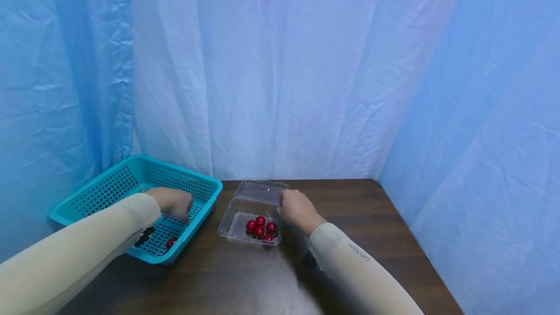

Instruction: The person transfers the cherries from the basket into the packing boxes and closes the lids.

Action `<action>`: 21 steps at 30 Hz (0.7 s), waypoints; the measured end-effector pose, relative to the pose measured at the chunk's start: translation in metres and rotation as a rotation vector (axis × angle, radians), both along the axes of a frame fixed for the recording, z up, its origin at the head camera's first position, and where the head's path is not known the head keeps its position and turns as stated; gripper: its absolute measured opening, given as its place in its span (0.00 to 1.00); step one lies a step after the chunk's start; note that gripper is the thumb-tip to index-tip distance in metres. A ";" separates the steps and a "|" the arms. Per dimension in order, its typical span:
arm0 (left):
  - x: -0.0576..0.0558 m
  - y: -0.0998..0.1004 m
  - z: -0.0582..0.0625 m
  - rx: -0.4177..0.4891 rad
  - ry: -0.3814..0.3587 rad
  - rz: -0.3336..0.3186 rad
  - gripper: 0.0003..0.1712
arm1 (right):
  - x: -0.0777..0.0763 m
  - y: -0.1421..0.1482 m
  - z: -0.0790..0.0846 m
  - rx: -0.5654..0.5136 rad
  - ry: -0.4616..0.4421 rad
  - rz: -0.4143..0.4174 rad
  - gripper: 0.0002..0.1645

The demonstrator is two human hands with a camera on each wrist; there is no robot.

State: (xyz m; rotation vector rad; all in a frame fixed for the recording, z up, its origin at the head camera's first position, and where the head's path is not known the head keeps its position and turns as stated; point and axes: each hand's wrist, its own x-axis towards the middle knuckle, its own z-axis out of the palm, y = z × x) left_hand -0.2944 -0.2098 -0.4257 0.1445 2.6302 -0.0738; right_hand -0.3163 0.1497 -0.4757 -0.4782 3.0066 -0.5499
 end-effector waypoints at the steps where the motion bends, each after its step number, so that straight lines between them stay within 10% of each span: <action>1: 0.000 0.000 -0.004 -0.026 -0.011 0.005 0.26 | 0.000 0.000 0.000 0.001 0.002 0.001 0.03; 9: 0.033 0.011 0.022 -0.038 -0.059 0.067 0.22 | -0.001 0.003 0.000 -0.005 0.000 0.002 0.02; 21: 0.010 0.013 -0.016 -0.082 -0.090 -0.008 0.14 | -0.003 0.004 -0.002 -0.003 0.000 0.002 0.02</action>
